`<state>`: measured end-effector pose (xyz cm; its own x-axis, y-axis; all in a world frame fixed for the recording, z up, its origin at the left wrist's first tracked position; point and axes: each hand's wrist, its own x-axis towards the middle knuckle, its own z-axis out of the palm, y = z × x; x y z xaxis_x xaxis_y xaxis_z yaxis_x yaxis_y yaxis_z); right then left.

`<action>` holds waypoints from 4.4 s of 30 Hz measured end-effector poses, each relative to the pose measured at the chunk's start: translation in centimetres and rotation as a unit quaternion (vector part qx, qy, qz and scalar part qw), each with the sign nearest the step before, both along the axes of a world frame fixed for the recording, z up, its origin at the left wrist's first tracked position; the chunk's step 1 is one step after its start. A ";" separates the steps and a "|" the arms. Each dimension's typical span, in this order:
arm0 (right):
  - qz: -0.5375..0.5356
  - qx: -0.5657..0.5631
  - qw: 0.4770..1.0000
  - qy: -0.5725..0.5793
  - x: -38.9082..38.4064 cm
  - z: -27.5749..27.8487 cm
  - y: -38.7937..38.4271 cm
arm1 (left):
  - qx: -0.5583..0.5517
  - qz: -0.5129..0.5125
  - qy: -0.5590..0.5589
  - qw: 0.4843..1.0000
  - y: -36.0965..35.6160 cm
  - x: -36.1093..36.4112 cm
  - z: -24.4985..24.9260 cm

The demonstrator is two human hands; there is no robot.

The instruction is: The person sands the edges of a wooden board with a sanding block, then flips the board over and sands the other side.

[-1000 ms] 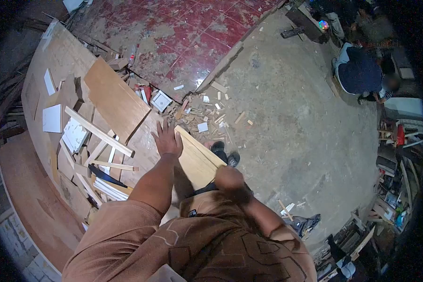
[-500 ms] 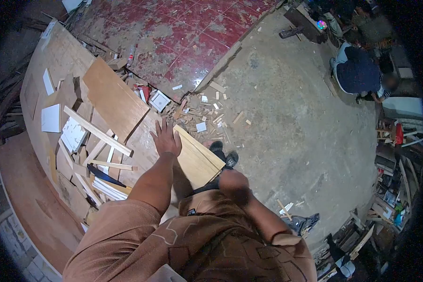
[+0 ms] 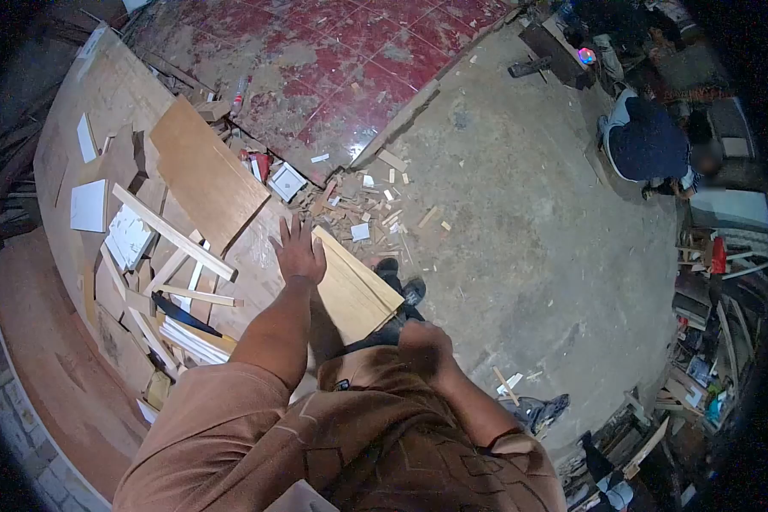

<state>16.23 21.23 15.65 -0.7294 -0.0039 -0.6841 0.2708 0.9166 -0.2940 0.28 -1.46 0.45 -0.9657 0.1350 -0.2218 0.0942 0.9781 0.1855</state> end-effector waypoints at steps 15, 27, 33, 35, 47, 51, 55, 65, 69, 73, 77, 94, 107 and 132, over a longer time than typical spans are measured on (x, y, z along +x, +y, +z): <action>-0.026 -0.038 0.997 -0.062 -1.8 -4.1 -1.3 | 0.007 -0.003 0.014 1.000 -0.1 0.2 -0.4; -0.066 -0.034 0.997 -0.032 -4.9 -11.0 -4.8 | -0.013 -0.006 -0.003 1.000 -0.1 0.5 -0.4; -0.083 0.013 0.989 -0.124 -2.9 0.6 -1.2 | -0.002 -0.003 0.002 1.000 -0.2 0.4 -0.7; -0.080 0.002 0.993 -0.086 -3.2 -1.6 -1.9 | -0.002 -0.006 0.010 1.000 0.0 0.2 -0.7; -0.034 -0.009 0.999 -0.033 -3.9 -3.7 -3.9 | -0.005 -0.008 -0.015 1.000 -0.1 0.1 -0.2; -0.037 0.006 0.995 -0.090 -3.8 -1.0 -3.5 | 0.022 -0.003 0.016 1.000 0.0 0.4 -0.3; -0.018 -0.036 0.998 -0.045 -6.5 -7.3 -5.8 | 0.016 -0.001 0.025 1.000 -0.1 0.4 -0.4; -0.020 0.020 0.997 -0.078 -1.9 -0.3 -2.4 | 0.024 -0.004 0.023 0.999 -0.2 0.4 -0.1; -0.061 0.014 0.998 -0.017 -3.8 -0.7 -4.3 | 0.019 -0.004 0.015 1.000 0.0 0.2 0.1; -0.009 -0.012 0.995 0.101 -7.3 -8.5 -7.6 | 0.007 -0.005 0.017 1.000 -0.1 0.4 -0.6; -0.008 0.003 0.995 0.094 -6.8 -10.2 -7.2 | 0.002 -0.008 0.003 1.000 -0.2 0.3 -0.5; -0.010 0.035 0.998 0.049 -6.5 -9.9 -7.2 | 0.020 0.000 0.028 0.999 -0.2 0.4 -0.8; 0.000 0.037 0.997 -0.064 -7.7 -9.1 -6.6 | 0.013 -0.005 0.015 1.000 -0.1 0.3 -0.5; 0.050 0.072 0.986 -0.139 -7.0 2.7 -3.6 | 0.000 -0.006 -0.015 1.000 -0.1 0.2 -0.2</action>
